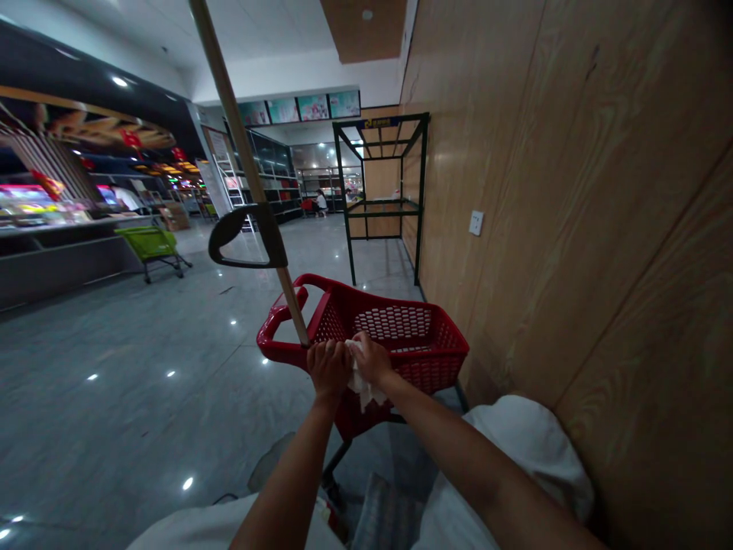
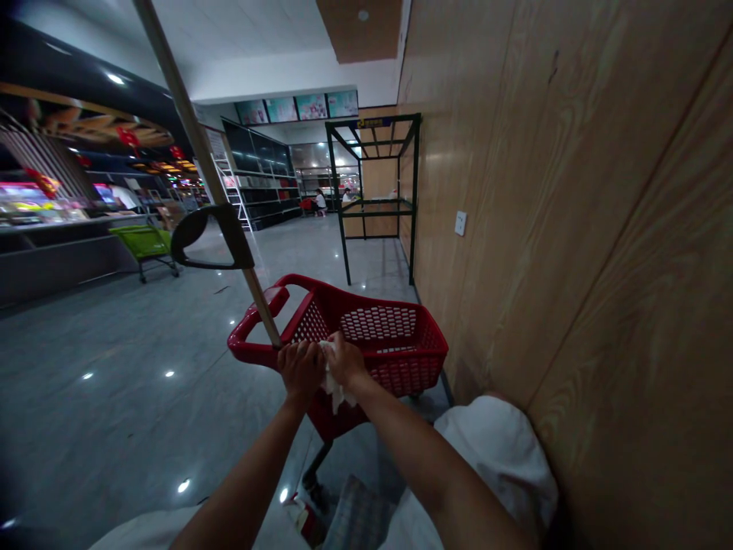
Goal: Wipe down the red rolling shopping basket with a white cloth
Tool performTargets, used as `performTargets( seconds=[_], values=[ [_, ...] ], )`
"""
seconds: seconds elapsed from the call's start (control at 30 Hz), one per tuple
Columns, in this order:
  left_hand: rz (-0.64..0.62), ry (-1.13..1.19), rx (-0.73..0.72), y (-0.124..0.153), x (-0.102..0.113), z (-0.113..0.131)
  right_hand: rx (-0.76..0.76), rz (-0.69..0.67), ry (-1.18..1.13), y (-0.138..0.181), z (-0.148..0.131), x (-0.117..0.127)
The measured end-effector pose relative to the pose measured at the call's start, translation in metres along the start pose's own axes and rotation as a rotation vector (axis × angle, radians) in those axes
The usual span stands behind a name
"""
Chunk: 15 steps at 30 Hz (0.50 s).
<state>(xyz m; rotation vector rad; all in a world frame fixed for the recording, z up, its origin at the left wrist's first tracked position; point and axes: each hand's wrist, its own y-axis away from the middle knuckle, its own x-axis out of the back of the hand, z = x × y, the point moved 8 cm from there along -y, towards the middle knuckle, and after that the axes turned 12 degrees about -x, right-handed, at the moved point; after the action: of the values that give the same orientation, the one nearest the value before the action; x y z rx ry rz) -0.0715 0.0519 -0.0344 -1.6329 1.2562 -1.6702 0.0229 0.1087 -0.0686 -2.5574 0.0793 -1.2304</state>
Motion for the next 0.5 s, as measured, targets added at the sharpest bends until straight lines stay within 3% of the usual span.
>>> performTargets(
  seconds=[0.17,0.27,0.37,0.5],
  values=[
    [0.017,-0.048,-0.053,0.004,0.0,-0.002,-0.174,-0.118,0.071,-0.011,0.056,0.023],
    [0.02,-0.067,-0.031,0.005,-0.004,0.0,-0.228,-0.104,0.123,-0.016,0.087,0.045],
    [0.021,-0.047,-0.011,0.003,-0.006,0.004,-0.227,0.008,0.141,-0.017,0.082,0.052],
    [0.015,-0.055,-0.001,0.001,-0.004,0.003,-0.172,0.042,0.048,-0.011,0.041,0.03]
  ],
)
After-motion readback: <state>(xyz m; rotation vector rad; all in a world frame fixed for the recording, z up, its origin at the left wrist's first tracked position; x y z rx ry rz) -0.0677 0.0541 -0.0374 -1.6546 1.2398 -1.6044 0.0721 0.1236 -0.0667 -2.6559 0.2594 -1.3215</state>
